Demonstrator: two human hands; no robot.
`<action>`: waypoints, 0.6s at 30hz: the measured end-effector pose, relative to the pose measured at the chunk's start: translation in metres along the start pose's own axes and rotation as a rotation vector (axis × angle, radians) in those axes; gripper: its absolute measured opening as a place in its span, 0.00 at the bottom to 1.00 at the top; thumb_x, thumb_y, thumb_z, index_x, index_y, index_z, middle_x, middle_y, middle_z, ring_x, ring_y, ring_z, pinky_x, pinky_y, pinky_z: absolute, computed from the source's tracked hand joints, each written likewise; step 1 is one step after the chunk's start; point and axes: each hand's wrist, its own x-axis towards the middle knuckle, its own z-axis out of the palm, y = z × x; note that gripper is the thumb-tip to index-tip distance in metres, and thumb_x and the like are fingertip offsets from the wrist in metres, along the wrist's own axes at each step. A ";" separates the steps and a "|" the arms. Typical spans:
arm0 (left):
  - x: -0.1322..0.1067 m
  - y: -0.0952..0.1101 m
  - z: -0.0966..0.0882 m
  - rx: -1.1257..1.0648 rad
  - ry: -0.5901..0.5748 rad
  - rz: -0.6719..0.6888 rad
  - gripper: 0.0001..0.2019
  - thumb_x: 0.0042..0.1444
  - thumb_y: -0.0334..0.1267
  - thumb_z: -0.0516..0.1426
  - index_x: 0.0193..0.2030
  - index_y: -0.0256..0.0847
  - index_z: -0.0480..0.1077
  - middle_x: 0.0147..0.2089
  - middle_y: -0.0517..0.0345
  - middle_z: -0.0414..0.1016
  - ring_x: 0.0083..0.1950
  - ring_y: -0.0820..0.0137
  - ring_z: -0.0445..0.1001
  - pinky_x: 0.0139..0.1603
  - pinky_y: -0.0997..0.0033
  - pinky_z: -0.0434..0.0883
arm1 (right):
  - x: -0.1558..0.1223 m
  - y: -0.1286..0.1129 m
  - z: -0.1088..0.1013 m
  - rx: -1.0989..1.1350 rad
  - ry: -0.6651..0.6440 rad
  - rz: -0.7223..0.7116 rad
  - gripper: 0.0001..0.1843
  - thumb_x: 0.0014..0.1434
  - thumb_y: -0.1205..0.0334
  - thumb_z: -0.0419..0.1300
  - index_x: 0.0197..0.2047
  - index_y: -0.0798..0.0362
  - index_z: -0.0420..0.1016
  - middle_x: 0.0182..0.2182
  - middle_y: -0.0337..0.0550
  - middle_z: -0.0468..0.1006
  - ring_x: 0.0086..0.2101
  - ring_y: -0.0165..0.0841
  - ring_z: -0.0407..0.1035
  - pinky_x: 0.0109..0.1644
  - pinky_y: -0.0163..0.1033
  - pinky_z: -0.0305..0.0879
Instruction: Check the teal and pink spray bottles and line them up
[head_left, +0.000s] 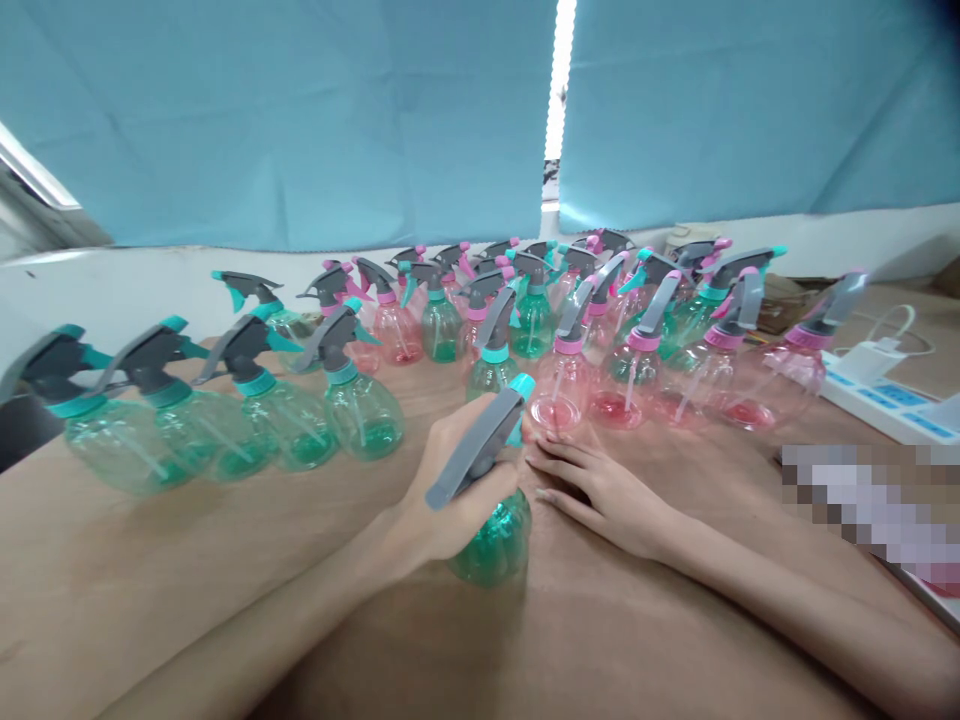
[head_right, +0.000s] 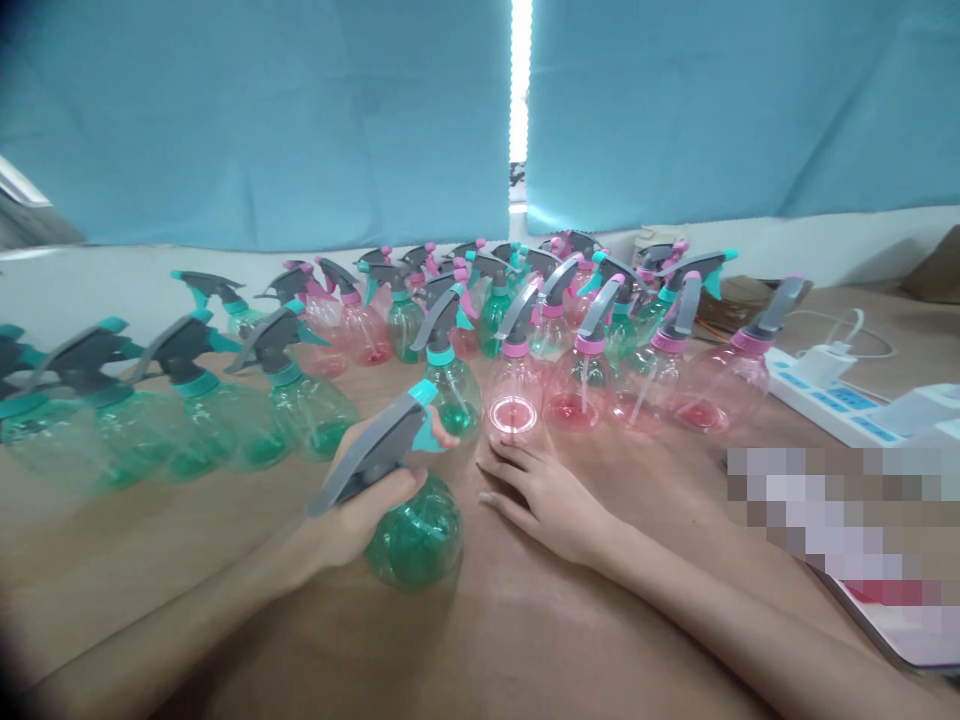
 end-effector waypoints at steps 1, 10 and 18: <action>0.000 0.000 0.000 0.006 0.006 0.001 0.04 0.48 0.33 0.52 0.28 0.44 0.58 0.24 0.66 0.56 0.26 0.71 0.60 0.28 0.70 0.58 | 0.000 0.000 0.000 0.002 -0.001 -0.001 0.24 0.66 0.50 0.49 0.63 0.47 0.64 0.60 0.47 0.66 0.61 0.44 0.56 0.62 0.55 0.58; -0.002 0.003 0.003 0.080 0.096 0.058 0.05 0.45 0.31 0.50 0.25 0.44 0.56 0.24 0.65 0.57 0.25 0.72 0.56 0.25 0.70 0.58 | 0.000 0.001 0.001 -0.001 -0.018 0.008 0.25 0.66 0.49 0.49 0.63 0.48 0.64 0.61 0.48 0.65 0.62 0.43 0.56 0.63 0.54 0.57; -0.003 0.000 0.004 0.040 0.057 0.003 0.02 0.48 0.33 0.52 0.29 0.45 0.62 0.24 0.65 0.63 0.25 0.71 0.64 0.26 0.70 0.64 | 0.000 0.001 -0.001 -0.001 -0.035 0.011 0.26 0.66 0.49 0.49 0.63 0.48 0.63 0.61 0.48 0.65 0.62 0.44 0.55 0.63 0.55 0.56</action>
